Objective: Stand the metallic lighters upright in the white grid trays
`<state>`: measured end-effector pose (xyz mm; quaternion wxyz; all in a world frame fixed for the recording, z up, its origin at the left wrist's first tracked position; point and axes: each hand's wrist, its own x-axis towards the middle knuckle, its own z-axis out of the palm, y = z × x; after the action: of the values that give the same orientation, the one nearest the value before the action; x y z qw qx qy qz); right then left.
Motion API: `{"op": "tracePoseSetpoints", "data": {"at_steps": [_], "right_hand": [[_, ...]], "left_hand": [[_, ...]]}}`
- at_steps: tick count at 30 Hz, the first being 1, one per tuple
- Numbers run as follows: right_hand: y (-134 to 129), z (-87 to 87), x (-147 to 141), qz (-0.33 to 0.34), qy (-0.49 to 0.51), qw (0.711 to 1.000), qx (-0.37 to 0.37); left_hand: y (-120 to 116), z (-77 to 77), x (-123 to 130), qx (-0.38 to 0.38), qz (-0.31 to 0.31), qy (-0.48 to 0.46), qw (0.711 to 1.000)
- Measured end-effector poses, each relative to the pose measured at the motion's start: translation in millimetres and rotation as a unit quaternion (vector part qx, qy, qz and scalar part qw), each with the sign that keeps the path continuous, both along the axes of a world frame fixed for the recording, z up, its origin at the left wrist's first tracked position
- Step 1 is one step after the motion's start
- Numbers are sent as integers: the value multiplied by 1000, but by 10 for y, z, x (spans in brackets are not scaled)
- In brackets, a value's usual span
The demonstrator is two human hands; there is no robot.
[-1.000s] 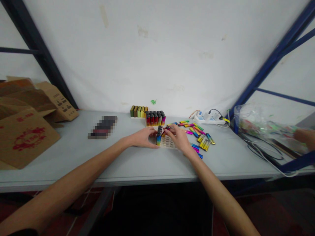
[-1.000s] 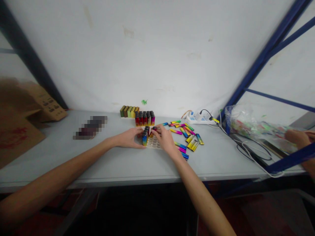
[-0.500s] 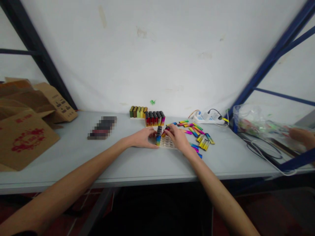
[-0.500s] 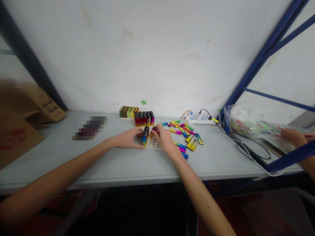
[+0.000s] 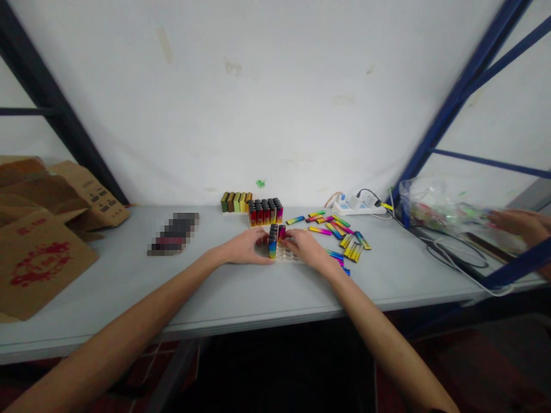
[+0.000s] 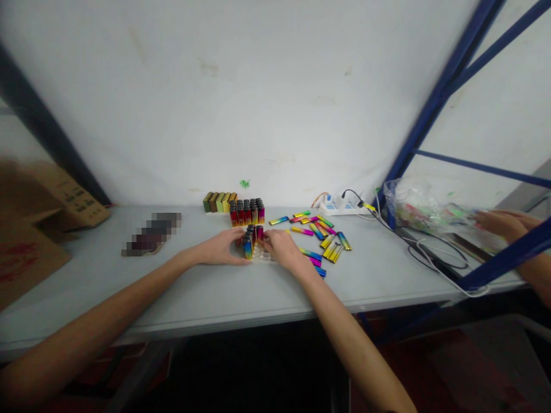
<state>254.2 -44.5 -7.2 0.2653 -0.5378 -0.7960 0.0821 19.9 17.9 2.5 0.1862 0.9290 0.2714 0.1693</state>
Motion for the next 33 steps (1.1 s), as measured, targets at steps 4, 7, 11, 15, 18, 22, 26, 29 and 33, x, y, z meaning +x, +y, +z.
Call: {"op": "tracePoseSetpoints", "data": {"at_steps": [4,7,11,15,18,22,26,29,33], "right_hand": [[-20,93,231,-18,-17,1000,4],[-26,228,550,-92,-57,994,-12],[-24,371,1091,-223,-120,965,-71],[-75,425,1625,-286,-174,930,-150],[-160,457,1890,-285,-157,922,-211],[-287,517,2013,-260,-135,919,-263],[-383,534,2003,-248,-132,902,-329],[-401,515,1953,-264,-132,886,-359],[-360,514,1808,-268,-150,879,-365]], "left_hand": [[5,-8,0,-8,5,5,1000],[3,-8,-1,0,26,15,1000],[9,-12,0,12,34,31,999],[16,-14,6,9,34,37,999],[11,-9,9,3,36,35,999],[6,-6,7,3,37,28,999],[12,-8,6,2,35,32,999],[12,-4,9,0,36,28,999],[3,4,14,-6,37,22,999]]}}
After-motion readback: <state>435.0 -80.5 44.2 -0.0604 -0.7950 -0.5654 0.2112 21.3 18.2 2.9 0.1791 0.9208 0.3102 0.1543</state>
